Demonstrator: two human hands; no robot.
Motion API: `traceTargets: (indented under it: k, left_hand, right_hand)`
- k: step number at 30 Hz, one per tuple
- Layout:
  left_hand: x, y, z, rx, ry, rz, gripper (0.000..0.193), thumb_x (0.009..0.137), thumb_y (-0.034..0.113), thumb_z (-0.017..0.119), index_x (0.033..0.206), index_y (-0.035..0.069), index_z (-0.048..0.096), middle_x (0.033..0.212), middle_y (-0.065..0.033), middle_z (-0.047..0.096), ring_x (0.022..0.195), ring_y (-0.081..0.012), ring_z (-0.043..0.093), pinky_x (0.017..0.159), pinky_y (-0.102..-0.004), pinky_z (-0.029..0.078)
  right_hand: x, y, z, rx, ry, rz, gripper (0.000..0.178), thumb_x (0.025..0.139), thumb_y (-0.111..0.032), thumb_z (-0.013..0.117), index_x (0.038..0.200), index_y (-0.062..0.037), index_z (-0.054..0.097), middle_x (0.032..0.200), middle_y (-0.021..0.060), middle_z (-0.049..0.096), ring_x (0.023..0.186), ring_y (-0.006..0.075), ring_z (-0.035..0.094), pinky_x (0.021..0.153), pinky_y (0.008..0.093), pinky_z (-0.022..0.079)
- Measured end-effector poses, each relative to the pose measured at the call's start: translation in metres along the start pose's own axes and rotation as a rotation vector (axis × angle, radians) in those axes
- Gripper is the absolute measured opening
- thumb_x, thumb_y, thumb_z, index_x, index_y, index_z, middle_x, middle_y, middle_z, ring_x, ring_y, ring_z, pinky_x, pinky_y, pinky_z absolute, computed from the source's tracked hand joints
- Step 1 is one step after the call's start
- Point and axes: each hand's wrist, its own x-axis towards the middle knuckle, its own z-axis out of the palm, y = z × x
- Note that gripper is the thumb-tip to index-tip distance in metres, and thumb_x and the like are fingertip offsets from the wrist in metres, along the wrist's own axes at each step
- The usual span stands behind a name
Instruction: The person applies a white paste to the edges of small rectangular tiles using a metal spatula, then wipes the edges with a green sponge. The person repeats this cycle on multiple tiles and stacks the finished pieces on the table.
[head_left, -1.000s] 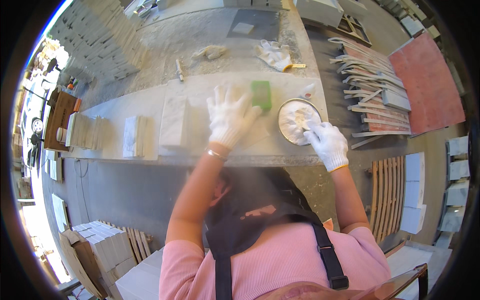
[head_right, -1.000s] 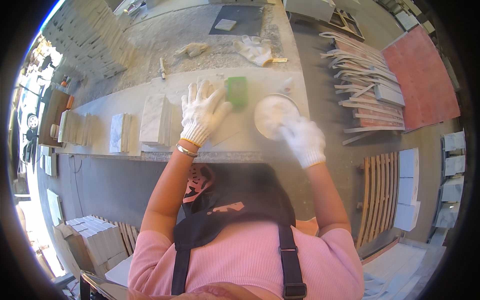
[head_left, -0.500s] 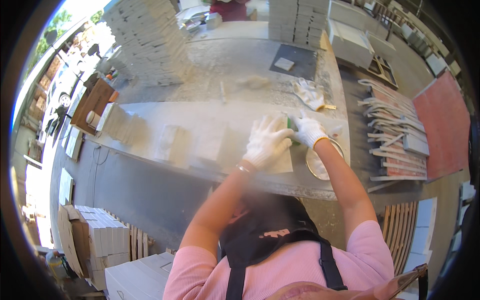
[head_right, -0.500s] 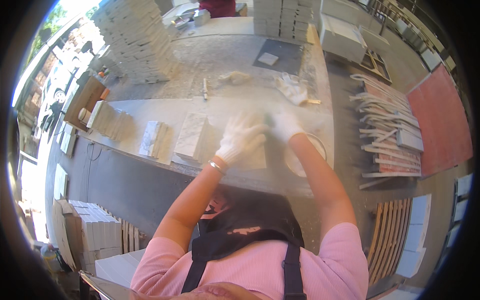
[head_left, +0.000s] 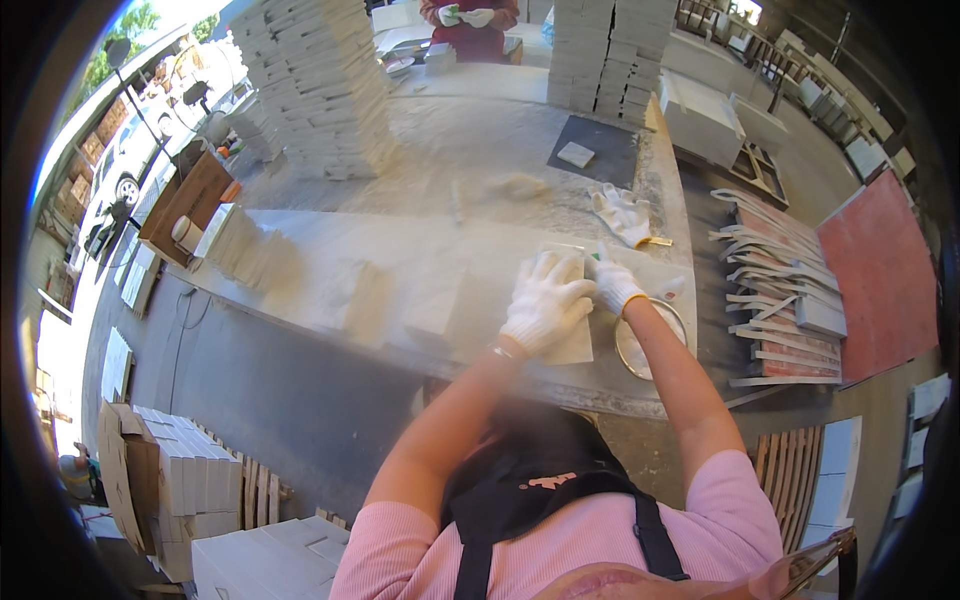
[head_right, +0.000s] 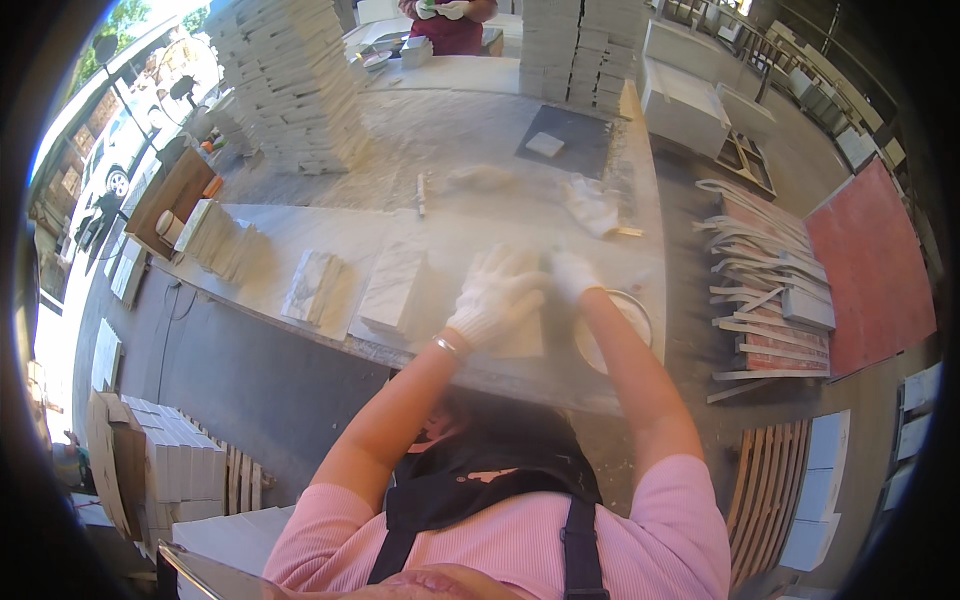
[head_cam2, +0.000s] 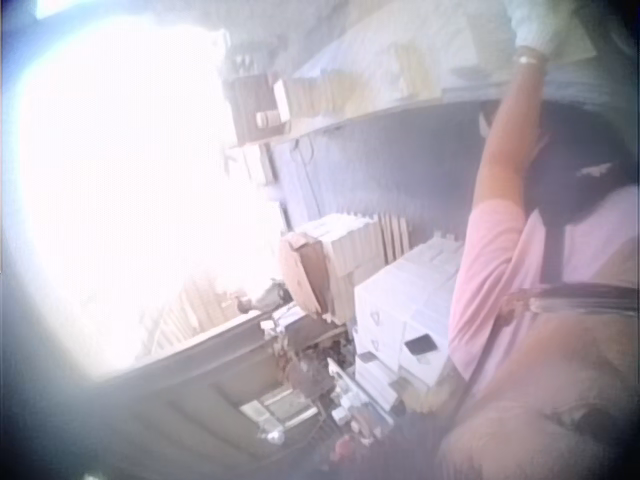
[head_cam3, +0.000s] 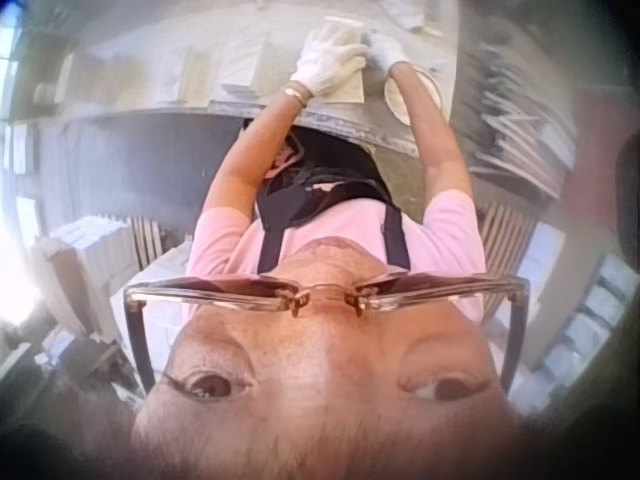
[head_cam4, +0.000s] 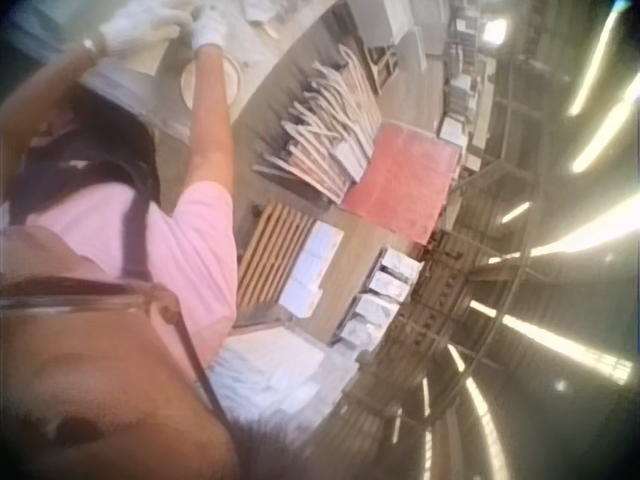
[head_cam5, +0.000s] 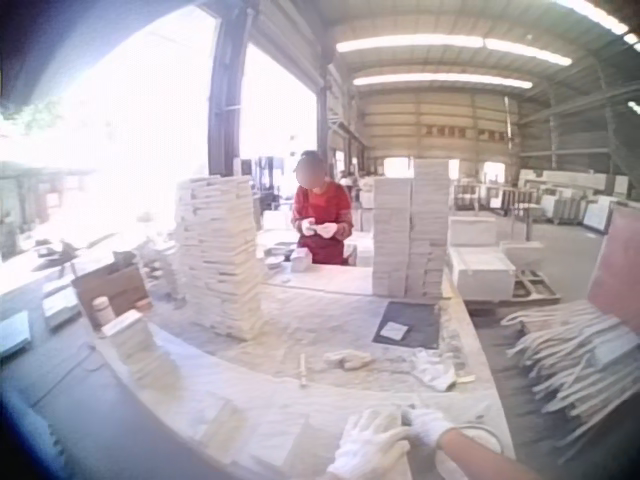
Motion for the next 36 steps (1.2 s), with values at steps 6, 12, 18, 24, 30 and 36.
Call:
traceTargets:
  k: [6,12,18,24,30,36]
  left_hand:
    - [0.001,-0.002,0.0,-0.019,0.016,0.014,0.03,0.091,0.033,0.068,0.119,0.024,0.073,0.136,-0.0109,0.061,0.131,-0.0358,0.049,0.111,-0.0521,0.037]
    - [0.001,-0.004,0.007,0.102,0.08,0.033,0.034,0.089,0.033,0.07,0.119,0.02,0.075,0.132,-0.0075,0.062,0.127,-0.0318,0.051,0.102,-0.0514,0.041]
    - [0.0,-0.003,0.012,0.013,0.109,-0.023,0.042,0.093,0.034,0.064,0.131,0.018,0.067,0.133,-0.0076,0.063,0.129,-0.0354,0.051,0.105,-0.0541,0.04]
    - [0.003,-0.001,0.007,0.028,0.056,-0.055,0.041,0.096,0.033,0.062,0.132,0.017,0.066,0.138,-0.0069,0.062,0.135,-0.0382,0.05,0.11,-0.0528,0.039]
    - [0.002,-0.002,0.01,0.008,0.1,-0.027,0.039,0.094,0.029,0.064,0.13,0.015,0.066,0.135,-0.0079,0.063,0.132,-0.0362,0.052,0.109,-0.0511,0.04]
    - [0.001,-0.008,0.016,0.018,0.12,-0.022,0.035,0.093,0.025,0.064,0.126,0.015,0.068,0.134,-0.0073,0.064,0.128,-0.0334,0.054,0.107,-0.0498,0.042]
  right_hand:
    - [-0.027,-0.012,-0.046,0.709,0.261,0.073,0.086,0.078,-0.021,0.074,0.157,-0.0088,0.043,0.16,0.0223,0.043,0.14,0.036,0.052,0.11,0.0408,0.048]
    - [-0.113,-0.026,-0.084,1.671,0.243,-0.039,0.08,0.08,-0.013,0.06,0.156,0.0059,0.042,0.151,0.0146,0.053,0.133,0.0265,0.055,0.105,0.0375,0.052]
    - [-0.171,-0.061,-0.044,1.827,0.158,0.146,0.072,0.089,-0.015,0.055,0.156,0.0082,0.04,0.149,0.0156,0.055,0.133,0.025,0.055,0.11,0.0373,0.046]
    - [-0.18,-0.072,-0.029,1.602,0.363,0.155,0.064,0.092,-0.015,0.059,0.151,0.0075,0.048,0.143,0.0173,0.058,0.132,0.0228,0.054,0.112,0.0344,0.042]
    - [-0.166,-0.086,-0.024,1.544,0.404,0.19,0.064,0.095,-0.018,0.058,0.153,0.006,0.045,0.144,0.0109,0.057,0.13,0.0186,0.053,0.113,0.0327,0.039]
    - [-0.193,-0.093,-0.034,1.729,0.353,0.273,0.067,0.096,-0.014,0.057,0.157,0.0046,0.038,0.149,0.012,0.052,0.135,0.0192,0.05,0.114,0.0327,0.039]
